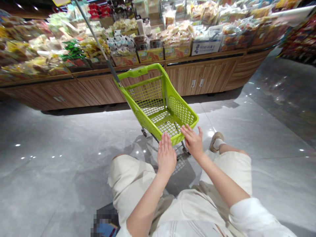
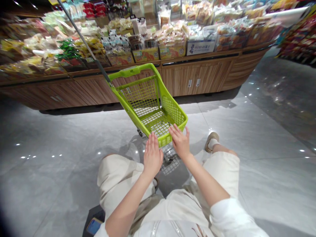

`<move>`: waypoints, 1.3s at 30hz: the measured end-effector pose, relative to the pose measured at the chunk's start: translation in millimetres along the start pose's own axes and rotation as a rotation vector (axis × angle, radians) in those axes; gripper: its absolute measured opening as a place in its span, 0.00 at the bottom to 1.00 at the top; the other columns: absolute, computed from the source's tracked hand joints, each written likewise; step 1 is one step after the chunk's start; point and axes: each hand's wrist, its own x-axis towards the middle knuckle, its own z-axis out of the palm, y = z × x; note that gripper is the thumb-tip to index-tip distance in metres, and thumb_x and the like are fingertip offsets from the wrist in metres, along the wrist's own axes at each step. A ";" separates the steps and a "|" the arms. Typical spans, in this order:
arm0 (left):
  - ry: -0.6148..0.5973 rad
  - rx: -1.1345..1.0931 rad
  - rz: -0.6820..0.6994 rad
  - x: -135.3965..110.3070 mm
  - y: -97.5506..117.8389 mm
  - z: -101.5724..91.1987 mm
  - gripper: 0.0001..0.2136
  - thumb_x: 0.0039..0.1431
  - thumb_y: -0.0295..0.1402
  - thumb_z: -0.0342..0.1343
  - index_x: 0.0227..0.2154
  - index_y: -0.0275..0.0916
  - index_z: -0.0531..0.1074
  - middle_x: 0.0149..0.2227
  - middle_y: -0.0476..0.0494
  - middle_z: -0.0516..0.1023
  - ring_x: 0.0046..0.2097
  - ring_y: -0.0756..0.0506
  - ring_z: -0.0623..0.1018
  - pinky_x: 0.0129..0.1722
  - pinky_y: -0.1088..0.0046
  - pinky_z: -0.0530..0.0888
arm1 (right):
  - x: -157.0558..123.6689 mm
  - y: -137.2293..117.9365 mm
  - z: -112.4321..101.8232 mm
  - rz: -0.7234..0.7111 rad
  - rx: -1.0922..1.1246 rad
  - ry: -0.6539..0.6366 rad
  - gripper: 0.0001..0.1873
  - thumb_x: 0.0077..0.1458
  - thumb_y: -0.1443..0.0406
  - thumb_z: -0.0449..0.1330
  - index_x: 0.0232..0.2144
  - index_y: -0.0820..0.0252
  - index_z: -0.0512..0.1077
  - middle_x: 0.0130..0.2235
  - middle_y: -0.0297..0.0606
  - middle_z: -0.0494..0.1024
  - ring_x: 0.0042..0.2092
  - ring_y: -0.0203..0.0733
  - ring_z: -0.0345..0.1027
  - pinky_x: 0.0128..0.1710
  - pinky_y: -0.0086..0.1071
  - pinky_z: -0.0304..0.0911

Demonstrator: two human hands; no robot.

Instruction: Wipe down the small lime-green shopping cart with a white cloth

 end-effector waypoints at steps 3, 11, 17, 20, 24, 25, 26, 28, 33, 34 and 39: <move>-0.004 0.001 -0.017 -0.4 0.1 1.3 0.34 0.60 0.26 0.46 0.68 0.26 0.42 0.71 0.31 0.44 0.72 0.41 0.43 0.68 0.58 0.54 | -5.8 -44.6 5.3 -0.068 0.089 -0.048 0.25 0.62 0.70 0.48 0.61 0.55 0.63 0.60 0.41 0.71 0.65 0.44 0.58 0.68 0.51 0.32; -0.013 0.017 0.039 -1.2 -10.4 -3.5 0.33 0.61 0.26 0.45 0.68 0.25 0.42 0.71 0.32 0.42 0.72 0.41 0.43 0.68 0.58 0.54 | 7.4 34.0 -8.6 -0.188 -0.054 -0.042 0.23 0.63 0.70 0.50 0.59 0.50 0.65 0.57 0.36 0.74 0.64 0.43 0.60 0.67 0.52 0.33; -0.007 -0.011 0.029 -0.2 -3.3 -2.0 0.34 0.61 0.26 0.45 0.68 0.26 0.40 0.71 0.32 0.42 0.71 0.40 0.44 0.68 0.58 0.55 | 13.3 87.3 -11.0 0.056 -0.130 0.072 0.24 0.61 0.71 0.50 0.58 0.50 0.66 0.58 0.37 0.74 0.64 0.48 0.60 0.66 0.57 0.34; -0.008 -0.011 0.009 0.9 1.8 0.4 0.34 0.61 0.27 0.45 0.68 0.25 0.40 0.71 0.31 0.42 0.72 0.40 0.42 0.68 0.58 0.55 | 5.9 46.7 -4.9 0.036 -0.052 0.057 0.25 0.61 0.71 0.50 0.60 0.52 0.65 0.58 0.39 0.73 0.64 0.46 0.60 0.67 0.55 0.32; -0.013 0.003 -0.011 2.1 3.0 3.1 0.35 0.60 0.26 0.47 0.67 0.23 0.41 0.71 0.29 0.42 0.72 0.39 0.41 0.68 0.57 0.54 | -6.2 -28.6 3.0 -0.071 0.097 -0.037 0.28 0.61 0.71 0.48 0.63 0.54 0.61 0.61 0.40 0.70 0.65 0.43 0.58 0.68 0.51 0.33; -0.015 0.003 -0.009 2.0 1.9 3.0 0.34 0.60 0.26 0.47 0.67 0.23 0.42 0.71 0.29 0.42 0.72 0.40 0.41 0.68 0.57 0.54 | -7.3 -40.5 3.7 -0.088 0.119 -0.056 0.28 0.62 0.71 0.49 0.63 0.54 0.60 0.61 0.41 0.69 0.65 0.43 0.58 0.68 0.50 0.34; -0.016 0.002 -0.006 1.6 0.2 2.4 0.34 0.59 0.25 0.46 0.68 0.24 0.42 0.71 0.29 0.43 0.72 0.40 0.42 0.68 0.57 0.54 | -7.1 -47.2 3.5 -0.108 0.129 -0.071 0.27 0.62 0.70 0.49 0.63 0.54 0.61 0.61 0.41 0.69 0.65 0.43 0.58 0.68 0.50 0.34; -0.015 0.002 0.005 0.3 -4.0 0.1 0.34 0.59 0.24 0.45 0.68 0.26 0.42 0.71 0.30 0.44 0.71 0.40 0.43 0.68 0.57 0.55 | -3.8 -43.2 -0.1 -0.170 0.114 -0.096 0.26 0.63 0.70 0.49 0.62 0.52 0.62 0.60 0.39 0.71 0.65 0.43 0.59 0.68 0.50 0.33; -0.004 0.007 0.044 -3.2 -11.2 -5.2 0.33 0.60 0.25 0.45 0.68 0.26 0.42 0.71 0.31 0.44 0.71 0.41 0.44 0.68 0.57 0.55 | 11.2 43.0 -19.0 -0.208 -0.049 -0.093 0.23 0.64 0.70 0.49 0.58 0.49 0.66 0.58 0.35 0.74 0.64 0.43 0.61 0.67 0.51 0.34; 0.001 0.003 0.046 -3.5 -10.9 -5.2 0.34 0.60 0.26 0.45 0.68 0.26 0.42 0.71 0.31 0.44 0.71 0.41 0.44 0.68 0.57 0.55 | 13.6 62.9 -21.8 -0.168 -0.085 -0.076 0.23 0.64 0.70 0.49 0.58 0.49 0.66 0.57 0.35 0.74 0.63 0.43 0.61 0.67 0.52 0.35; 0.000 -0.022 0.036 -2.7 -2.1 -3.4 0.35 0.60 0.26 0.45 0.68 0.27 0.39 0.71 0.31 0.43 0.71 0.40 0.44 0.68 0.57 0.55 | 15.6 96.4 -19.8 0.018 -0.135 0.004 0.24 0.61 0.72 0.49 0.56 0.51 0.69 0.57 0.37 0.75 0.63 0.46 0.61 0.65 0.54 0.39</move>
